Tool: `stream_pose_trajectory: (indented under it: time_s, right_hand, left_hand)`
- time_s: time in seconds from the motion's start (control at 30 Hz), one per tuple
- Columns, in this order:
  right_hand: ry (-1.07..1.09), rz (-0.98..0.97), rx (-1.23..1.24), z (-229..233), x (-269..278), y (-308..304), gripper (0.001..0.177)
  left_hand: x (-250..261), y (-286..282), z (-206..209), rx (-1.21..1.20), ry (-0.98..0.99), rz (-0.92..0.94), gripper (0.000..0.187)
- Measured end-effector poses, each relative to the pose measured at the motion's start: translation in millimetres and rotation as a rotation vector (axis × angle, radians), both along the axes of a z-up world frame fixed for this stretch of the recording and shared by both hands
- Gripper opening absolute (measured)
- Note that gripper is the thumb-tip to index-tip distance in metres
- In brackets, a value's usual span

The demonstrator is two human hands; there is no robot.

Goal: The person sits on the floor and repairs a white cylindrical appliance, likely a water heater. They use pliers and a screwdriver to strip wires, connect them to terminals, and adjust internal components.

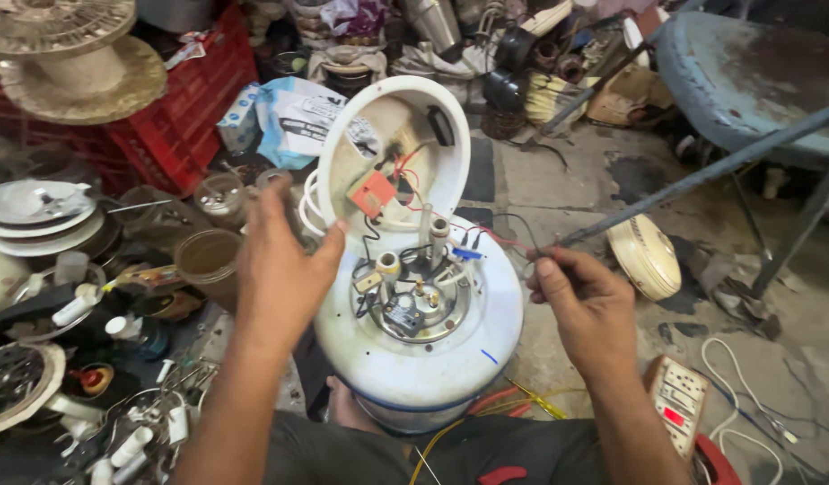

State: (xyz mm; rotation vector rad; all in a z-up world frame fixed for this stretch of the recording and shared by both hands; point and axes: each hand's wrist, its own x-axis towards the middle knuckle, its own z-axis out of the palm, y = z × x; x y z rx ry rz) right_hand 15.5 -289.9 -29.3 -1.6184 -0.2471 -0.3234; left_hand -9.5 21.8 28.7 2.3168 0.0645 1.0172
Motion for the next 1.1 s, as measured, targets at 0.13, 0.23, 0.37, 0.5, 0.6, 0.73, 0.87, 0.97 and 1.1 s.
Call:
stream_pose_trajectory:
  time_s: [0.13, 0.23, 0.37, 0.5, 0.6, 0.73, 0.87, 0.97, 1.1]
  right_hand:
    - [0.003, 0.032, -0.066, 2, -5, 0, 0.019]
    - [-0.01, 0.067, -0.122, 11, -12, -3, 0.019]
    - [-0.027, 0.061, -0.102, 17, -24, -18, 0.014]
    - [-0.095, 0.04, -0.141, 23, -28, -27, 0.018]
    - [-0.11, 0.042, -0.172, 24, -30, -26, 0.023]
    - [-0.157, -0.12, -0.013, -9, -42, -30, 0.012]
    - [0.107, 0.017, -0.107, -116, -87, -20, 0.015]
    - [-0.105, 0.218, -0.927, -227, -165, -27, 0.057]
    - [-0.69, -0.325, -1.477, -368, -166, -30, 0.035]
  left_hand:
    - [-22, -53, 12, 0.184, -0.291, -0.376, 0.045]
    - [-11, -97, 12, 0.323, -0.243, -0.695, 0.054]
    - [5, -129, -9, 0.222, -0.069, -0.794, 0.052]
    - [9, -144, -31, 0.09, 0.016, -0.791, 0.026]
    - [14, -152, -44, -0.076, -0.084, -0.834, 0.016]
    - [12, -158, -57, -0.214, -0.118, -0.863, 0.013]
    - [4, -159, -39, -0.356, -0.021, -0.751, 0.017]
    - [-3, -160, -25, -0.322, -0.085, -0.698, 0.016]
    - [-2, -169, -26, -0.452, 0.082, -0.694, 0.016]
